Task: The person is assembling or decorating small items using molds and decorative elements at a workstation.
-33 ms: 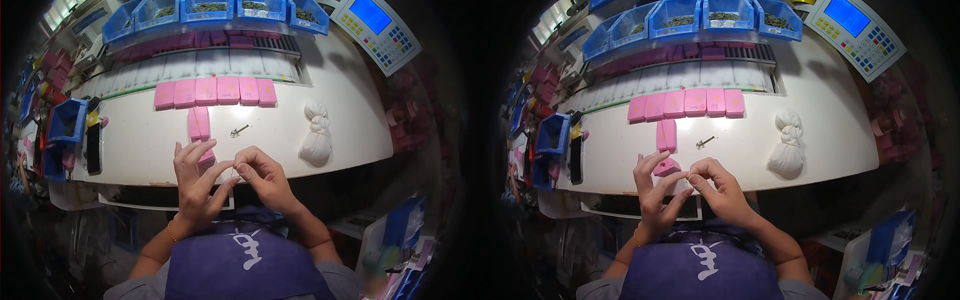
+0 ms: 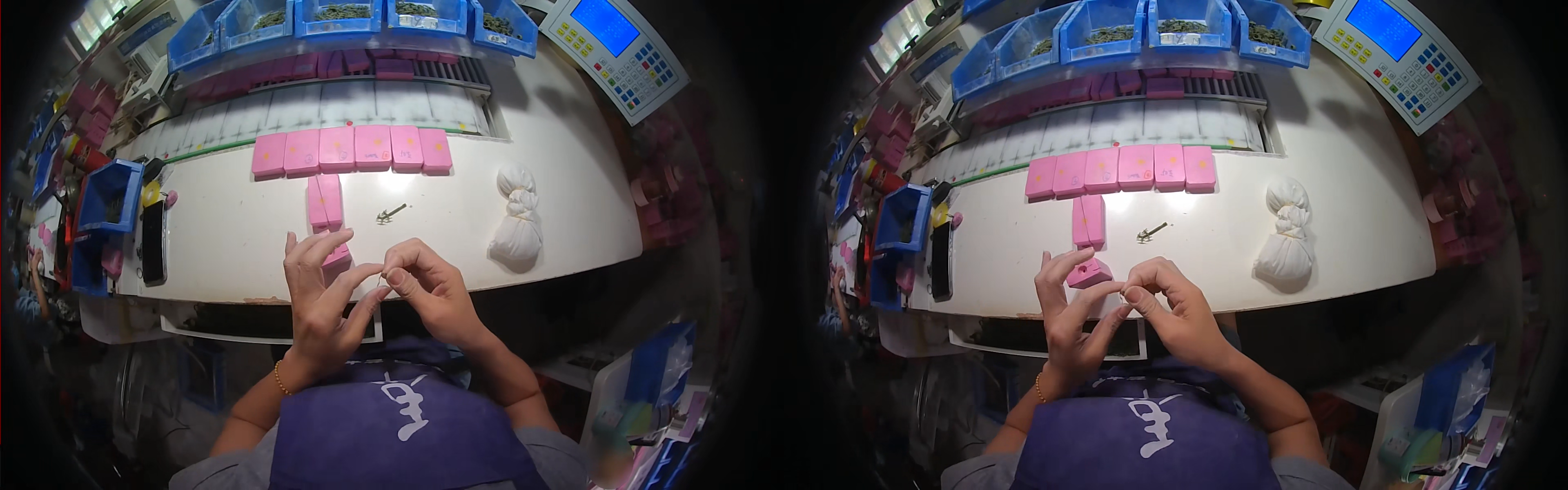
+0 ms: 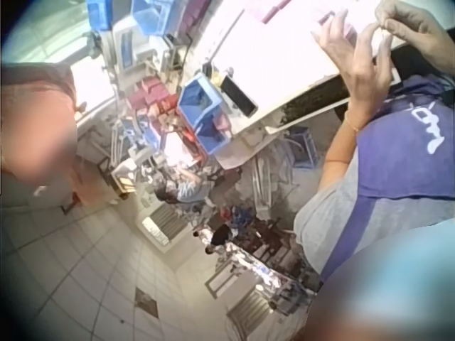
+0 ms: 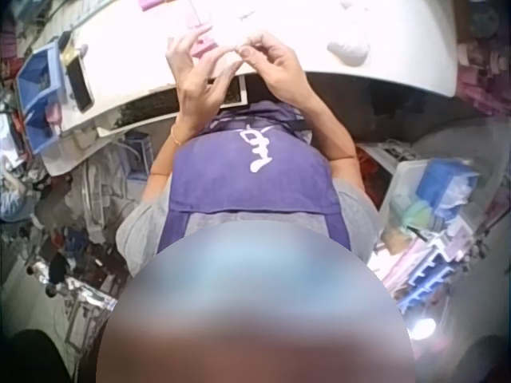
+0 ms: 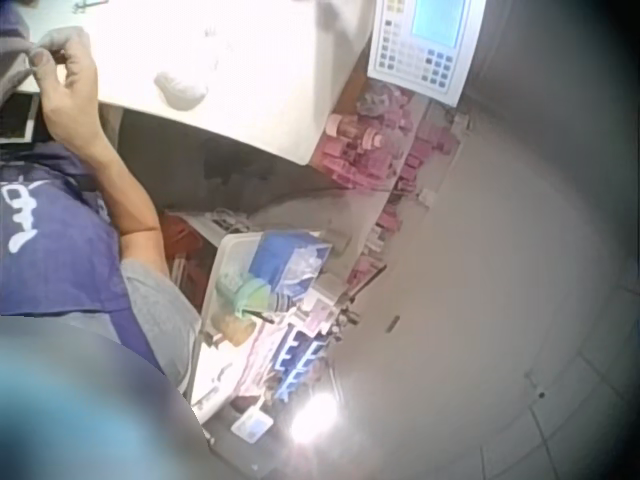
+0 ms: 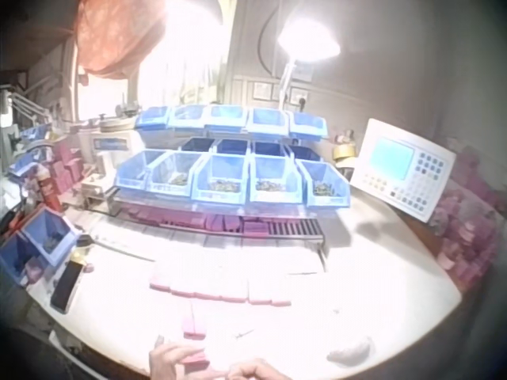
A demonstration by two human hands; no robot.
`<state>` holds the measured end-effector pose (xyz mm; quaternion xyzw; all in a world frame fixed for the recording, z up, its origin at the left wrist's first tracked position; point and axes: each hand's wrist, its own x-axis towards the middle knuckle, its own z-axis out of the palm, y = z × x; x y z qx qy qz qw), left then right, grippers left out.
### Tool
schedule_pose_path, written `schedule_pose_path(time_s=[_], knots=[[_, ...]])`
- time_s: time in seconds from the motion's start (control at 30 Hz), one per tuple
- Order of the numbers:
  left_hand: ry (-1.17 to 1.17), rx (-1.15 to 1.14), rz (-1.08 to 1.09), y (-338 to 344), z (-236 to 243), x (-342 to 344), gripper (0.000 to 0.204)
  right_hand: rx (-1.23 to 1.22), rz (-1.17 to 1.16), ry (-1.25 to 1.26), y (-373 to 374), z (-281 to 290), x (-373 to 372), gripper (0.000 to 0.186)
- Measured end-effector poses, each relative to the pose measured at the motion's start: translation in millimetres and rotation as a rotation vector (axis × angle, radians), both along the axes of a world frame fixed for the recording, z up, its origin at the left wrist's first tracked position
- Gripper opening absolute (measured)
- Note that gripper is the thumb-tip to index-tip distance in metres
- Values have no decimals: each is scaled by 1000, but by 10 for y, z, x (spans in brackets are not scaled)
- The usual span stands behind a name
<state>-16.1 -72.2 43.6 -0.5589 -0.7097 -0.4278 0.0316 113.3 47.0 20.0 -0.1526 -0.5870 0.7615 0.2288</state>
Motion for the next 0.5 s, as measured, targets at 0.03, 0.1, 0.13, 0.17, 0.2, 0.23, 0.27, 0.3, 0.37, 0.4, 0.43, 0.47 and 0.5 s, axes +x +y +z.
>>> schedule_pose_path(time_s=[0.03,0.1,0.13,0.17,0.2,0.23,0.27,0.3,0.37,0.4,0.43,0.47,0.5], knots=[[0,0,1,-3,-12,-8,26,0,1,0,-5,-2,-3,10],[18,20,0,-9,-42,-13,22,59,1,12,-19,9,1,10],[18,22,1,-11,-44,-7,22,60,2,12,-32,-4,1,10],[-8,26,-3,-5,-53,-3,19,44,-9,18,-44,-41,-2,10],[-33,31,-8,-2,-58,-1,16,28,-20,24,-56,-62,-2,10],[-34,32,-8,-10,-51,-7,16,29,-20,23,-67,-48,1,10],[-45,38,49,-25,-35,-21,14,11,-10,90,-78,-19,-1,13],[-56,44,105,-35,-25,-30,12,-7,-1,156,-90,11,-2,15],[-138,95,139,-40,-12,-22,10,-158,179,133,-83,82,102,17],[-222,145,169,-52,-1,-19,9,-308,356,107,-82,109,131,19],[-218,146,174,-79,7,-29,9,-308,362,110,-82,125,111,19],[-225,184,172,-104,5,-47,11,-371,452,-19,-71,136,94,22],[-231,223,169,-125,17,-75,12,-432,542,-148,-67,143,78,25]])
